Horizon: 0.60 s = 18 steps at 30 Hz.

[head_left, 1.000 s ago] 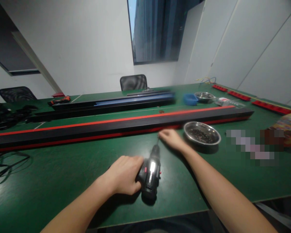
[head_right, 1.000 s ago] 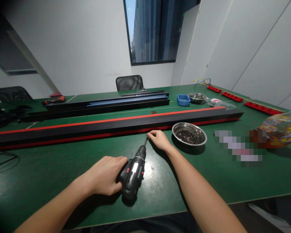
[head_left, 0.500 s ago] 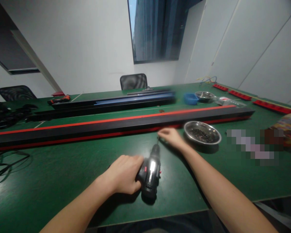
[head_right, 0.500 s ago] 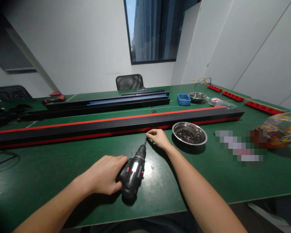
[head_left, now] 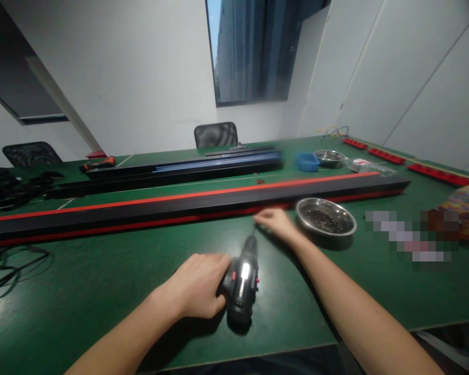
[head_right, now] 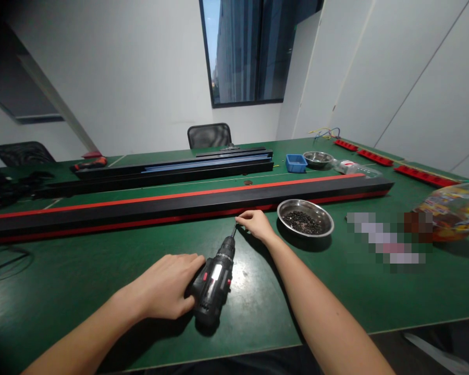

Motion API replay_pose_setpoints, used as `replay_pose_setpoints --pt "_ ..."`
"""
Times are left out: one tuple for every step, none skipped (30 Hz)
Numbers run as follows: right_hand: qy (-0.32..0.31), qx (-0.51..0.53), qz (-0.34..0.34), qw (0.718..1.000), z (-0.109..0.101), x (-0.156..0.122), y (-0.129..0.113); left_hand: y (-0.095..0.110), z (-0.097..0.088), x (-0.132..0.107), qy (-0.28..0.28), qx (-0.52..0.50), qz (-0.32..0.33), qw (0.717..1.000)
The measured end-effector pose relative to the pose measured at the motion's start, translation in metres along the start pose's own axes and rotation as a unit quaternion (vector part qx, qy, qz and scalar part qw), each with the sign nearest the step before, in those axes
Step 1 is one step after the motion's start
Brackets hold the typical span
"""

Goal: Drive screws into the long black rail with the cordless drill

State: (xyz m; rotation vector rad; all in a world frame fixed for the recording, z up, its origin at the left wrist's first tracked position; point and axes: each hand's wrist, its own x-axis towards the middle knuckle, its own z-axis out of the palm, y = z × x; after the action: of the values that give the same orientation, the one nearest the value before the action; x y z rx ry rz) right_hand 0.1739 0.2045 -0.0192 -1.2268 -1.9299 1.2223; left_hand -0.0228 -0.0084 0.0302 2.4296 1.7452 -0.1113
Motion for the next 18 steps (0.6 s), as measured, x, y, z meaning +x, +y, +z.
replay_pose_setpoints --pt "0.0 0.001 0.003 1.0 0.0 0.001 0.001 0.001 -0.002 -0.002 -0.005 0.0 -0.003 1.0" --pt "0.002 0.001 0.005 1.0 0.001 0.002 0.002 0.003 -0.004 -0.004 -0.007 0.0 -0.006 1.0" --pt "0.002 0.002 0.007 1.0 0.002 0.003 0.003 0.004 -0.007 -0.006 -0.004 0.001 -0.008 1.0" --pt "0.002 0.003 0.007 1.0 0.002 0.003 0.004 0.006 -0.01 -0.008 0.002 0.002 -0.007 1.0" --pt "0.003 0.005 0.007 1.0 0.003 0.004 0.005 0.008 -0.014 -0.01 0.01 0.004 -0.005 1.0" --pt "0.002 0.007 0.004 1.0 0.003 0.005 0.006 0.009 -0.017 -0.012 0.018 0.004 -0.001 1.0" --pt "0.001 0.008 0.001 1.0 0.003 0.005 0.006 0.011 -0.022 -0.013 0.023 0.005 0.004 1.0" --pt "0.001 0.011 -0.001 1.0 0.003 0.005 0.007 0.014 -0.026 -0.015 0.027 0.007 0.006 1.0" --pt "0.001 0.014 -0.003 1.0 0.003 0.006 0.007 0.017 -0.031 -0.016 0.031 0.008 0.009 0.999" --pt "0.001 0.017 -0.004 1.0 0.003 0.006 0.008 0.02 -0.037 -0.017 0.036 0.009 0.015 0.999" --pt "0.0 0.019 -0.005 1.0 0.003 0.006 0.008 0.025 -0.042 -0.019 0.045 0.009 0.029 0.999" --pt "0.001 0.019 -0.007 1.0 0.003 0.007 0.008 0.03 -0.047 -0.022 0.056 0.006 0.055 0.997" --pt "0.002 0.018 -0.009 1.0 0.003 0.007 0.008 0.036 -0.053 -0.025 0.069 0.001 0.093 0.993" --pt "0.002 0.015 -0.012 1.0 0.003 0.006 0.007 0.042 -0.058 -0.028 0.085 -0.006 0.136 0.987" --pt "0.003 0.011 -0.014 1.0 0.002 0.006 0.007 0.049 -0.064 -0.031 0.104 -0.012 0.185 0.977" --pt "0.002 0.007 -0.016 1.0 0.002 0.005 0.006 0.056 -0.069 -0.035 0.128 -0.019 0.233 0.964" --pt "0.0 0.004 -0.018 1.0 0.002 0.005 0.006 0.062 -0.074 -0.037 0.136 -0.035 0.269 0.953" --pt "-0.002 0.002 -0.018 1.0 0.001 0.004 0.005 0.068 -0.078 -0.039 0.153 -0.058 0.284 0.945"
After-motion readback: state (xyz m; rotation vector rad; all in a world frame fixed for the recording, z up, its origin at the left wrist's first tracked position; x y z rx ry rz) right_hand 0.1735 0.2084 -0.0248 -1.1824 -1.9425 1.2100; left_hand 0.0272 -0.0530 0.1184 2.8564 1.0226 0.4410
